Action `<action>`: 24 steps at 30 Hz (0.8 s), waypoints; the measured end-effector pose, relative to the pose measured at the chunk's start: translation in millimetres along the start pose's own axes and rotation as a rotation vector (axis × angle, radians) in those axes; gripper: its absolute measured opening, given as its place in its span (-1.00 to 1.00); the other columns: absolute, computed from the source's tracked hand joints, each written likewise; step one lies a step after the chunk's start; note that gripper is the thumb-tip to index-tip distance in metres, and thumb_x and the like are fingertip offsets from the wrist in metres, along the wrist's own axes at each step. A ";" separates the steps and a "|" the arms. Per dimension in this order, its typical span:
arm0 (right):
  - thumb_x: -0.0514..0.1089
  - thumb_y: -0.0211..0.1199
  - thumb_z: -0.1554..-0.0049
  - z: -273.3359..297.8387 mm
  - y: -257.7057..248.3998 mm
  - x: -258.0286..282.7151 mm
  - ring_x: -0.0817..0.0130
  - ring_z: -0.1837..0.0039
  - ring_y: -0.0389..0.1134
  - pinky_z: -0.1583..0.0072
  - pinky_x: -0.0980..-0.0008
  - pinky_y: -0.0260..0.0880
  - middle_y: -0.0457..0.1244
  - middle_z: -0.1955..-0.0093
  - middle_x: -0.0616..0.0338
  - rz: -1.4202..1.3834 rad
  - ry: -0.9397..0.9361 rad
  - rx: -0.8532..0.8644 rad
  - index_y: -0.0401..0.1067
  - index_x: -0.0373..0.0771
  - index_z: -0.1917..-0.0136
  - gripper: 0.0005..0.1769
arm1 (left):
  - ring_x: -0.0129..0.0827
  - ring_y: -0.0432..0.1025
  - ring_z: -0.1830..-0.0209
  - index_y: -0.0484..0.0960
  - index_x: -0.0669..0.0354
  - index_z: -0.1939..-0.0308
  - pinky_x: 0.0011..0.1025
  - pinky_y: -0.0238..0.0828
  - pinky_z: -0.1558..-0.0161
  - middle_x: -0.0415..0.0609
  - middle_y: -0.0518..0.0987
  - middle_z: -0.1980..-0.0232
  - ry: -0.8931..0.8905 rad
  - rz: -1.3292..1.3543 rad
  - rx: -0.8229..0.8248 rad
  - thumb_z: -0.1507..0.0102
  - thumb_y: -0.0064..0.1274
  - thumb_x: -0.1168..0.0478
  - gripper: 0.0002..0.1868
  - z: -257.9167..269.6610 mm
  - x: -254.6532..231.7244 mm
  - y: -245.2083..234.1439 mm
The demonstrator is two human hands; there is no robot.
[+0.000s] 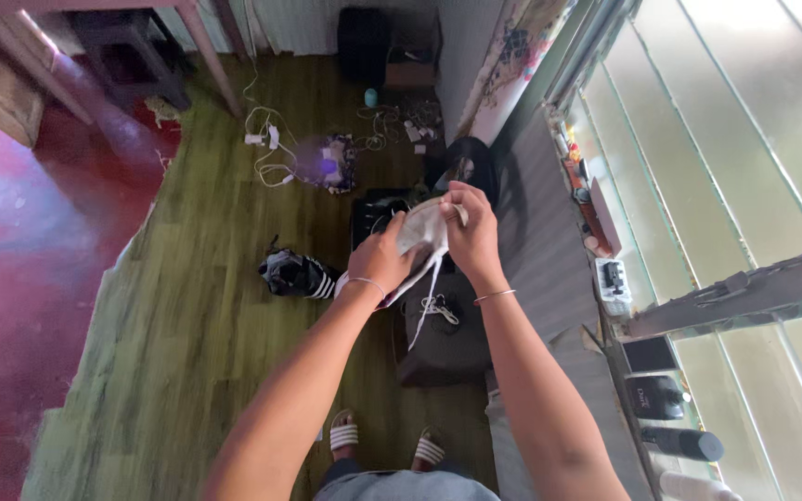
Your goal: The person removes several pairs of shoes from a backpack, places them on a chair, and then laces one white sneaker. The person handles the shoes and laces by hand without using tools.
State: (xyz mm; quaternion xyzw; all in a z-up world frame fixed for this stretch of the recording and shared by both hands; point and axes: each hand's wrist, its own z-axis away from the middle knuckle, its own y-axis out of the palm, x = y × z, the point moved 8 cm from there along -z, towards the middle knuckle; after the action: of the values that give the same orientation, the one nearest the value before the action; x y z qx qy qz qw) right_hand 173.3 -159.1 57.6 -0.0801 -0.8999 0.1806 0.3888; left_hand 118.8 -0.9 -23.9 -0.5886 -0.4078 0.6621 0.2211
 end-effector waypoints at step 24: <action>-0.20 0.16 -0.40 -69.0 -98.4 71.3 0.61 0.29 0.21 0.24 0.59 0.19 0.31 0.21 0.23 -0.426 0.235 -0.242 0.41 -0.35 0.00 -0.83 | 0.15 0.57 0.08 0.23 -0.22 -0.50 0.02 0.52 0.07 0.20 0.64 0.02 -0.090 -0.144 -0.142 -0.23 0.16 -0.11 -0.21 -46.2 4.6 -0.6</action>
State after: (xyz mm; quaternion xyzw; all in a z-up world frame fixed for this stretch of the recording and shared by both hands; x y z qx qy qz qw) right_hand 174.4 -211.4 187.2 0.0448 -0.8602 -0.0248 0.5074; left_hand 162.1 15.9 -25.1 -0.5415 -0.5043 0.6399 0.2073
